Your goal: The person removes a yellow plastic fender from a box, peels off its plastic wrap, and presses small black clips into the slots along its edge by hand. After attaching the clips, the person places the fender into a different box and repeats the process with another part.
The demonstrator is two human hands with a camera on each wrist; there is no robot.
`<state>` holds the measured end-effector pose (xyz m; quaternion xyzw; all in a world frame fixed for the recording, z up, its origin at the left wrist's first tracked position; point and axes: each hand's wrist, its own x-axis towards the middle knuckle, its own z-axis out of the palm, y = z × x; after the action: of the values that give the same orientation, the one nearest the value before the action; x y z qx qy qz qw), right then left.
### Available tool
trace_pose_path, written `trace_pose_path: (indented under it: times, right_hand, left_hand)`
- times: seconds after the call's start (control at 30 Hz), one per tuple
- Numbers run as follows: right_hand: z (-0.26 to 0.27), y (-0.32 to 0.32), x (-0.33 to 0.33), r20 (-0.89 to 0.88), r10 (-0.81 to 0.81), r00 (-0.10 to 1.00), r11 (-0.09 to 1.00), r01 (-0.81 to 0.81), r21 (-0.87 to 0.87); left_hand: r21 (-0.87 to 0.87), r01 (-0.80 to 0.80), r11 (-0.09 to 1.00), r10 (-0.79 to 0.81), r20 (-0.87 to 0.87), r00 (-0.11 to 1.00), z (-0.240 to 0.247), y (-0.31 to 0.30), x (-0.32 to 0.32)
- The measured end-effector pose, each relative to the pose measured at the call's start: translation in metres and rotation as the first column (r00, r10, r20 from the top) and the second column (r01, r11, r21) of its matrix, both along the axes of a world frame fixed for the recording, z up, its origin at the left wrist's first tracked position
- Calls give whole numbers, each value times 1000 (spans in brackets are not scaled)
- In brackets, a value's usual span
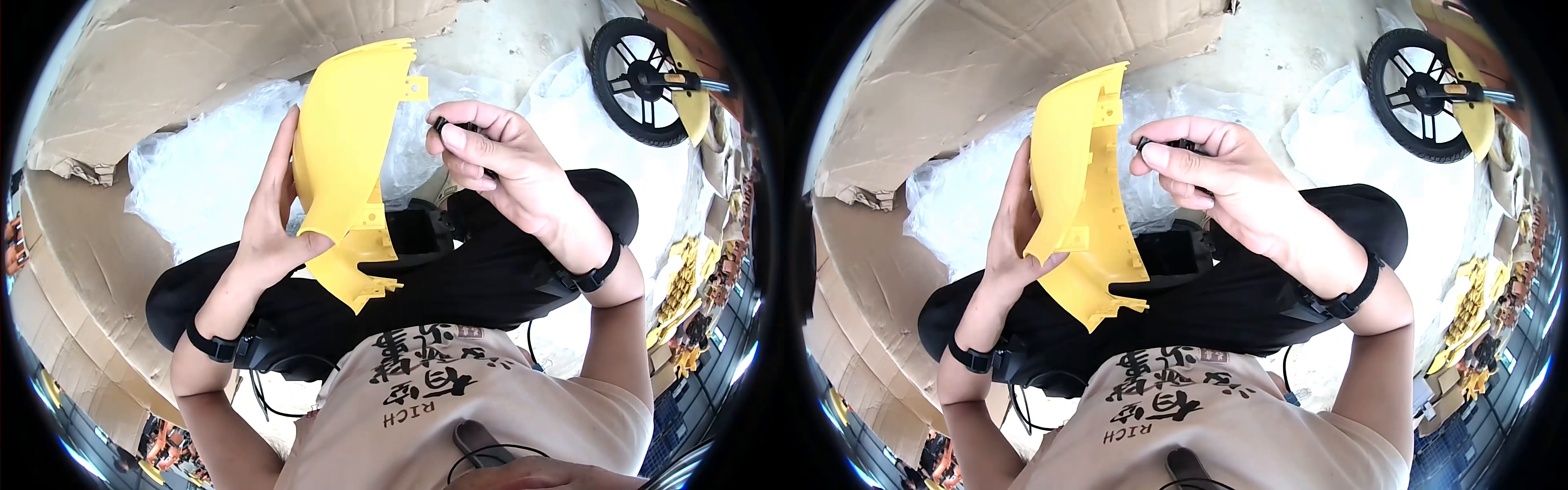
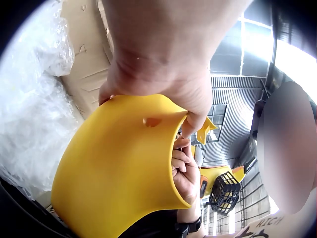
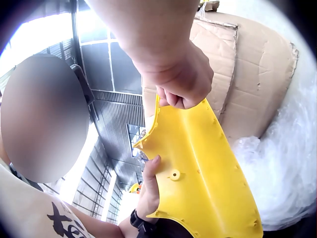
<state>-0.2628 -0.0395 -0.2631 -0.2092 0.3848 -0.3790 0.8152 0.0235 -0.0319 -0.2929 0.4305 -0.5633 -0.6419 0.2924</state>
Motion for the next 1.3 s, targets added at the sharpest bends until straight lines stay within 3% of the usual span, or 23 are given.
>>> trace_pose_path:
  times: [0.37, 0.87, 1.3]
  right_hand:
    - [-2, -2, -3, -6, -70, 998, 997, 69, -37]
    - [5, -4, -4, -39, -68, 997, 994, 71, 81]
    - [9, -5, -6, -143, -51, 988, 999, 48, -21]
  left_hand:
    - [4, 0, 1000, 0, 3, 1000, -3, 2, 1]
    - [-1, 40, 999, -40, 36, 999, -3, 4, 1]
    - [-42, 83, 996, -77, 116, 990, 1, 4, 2]
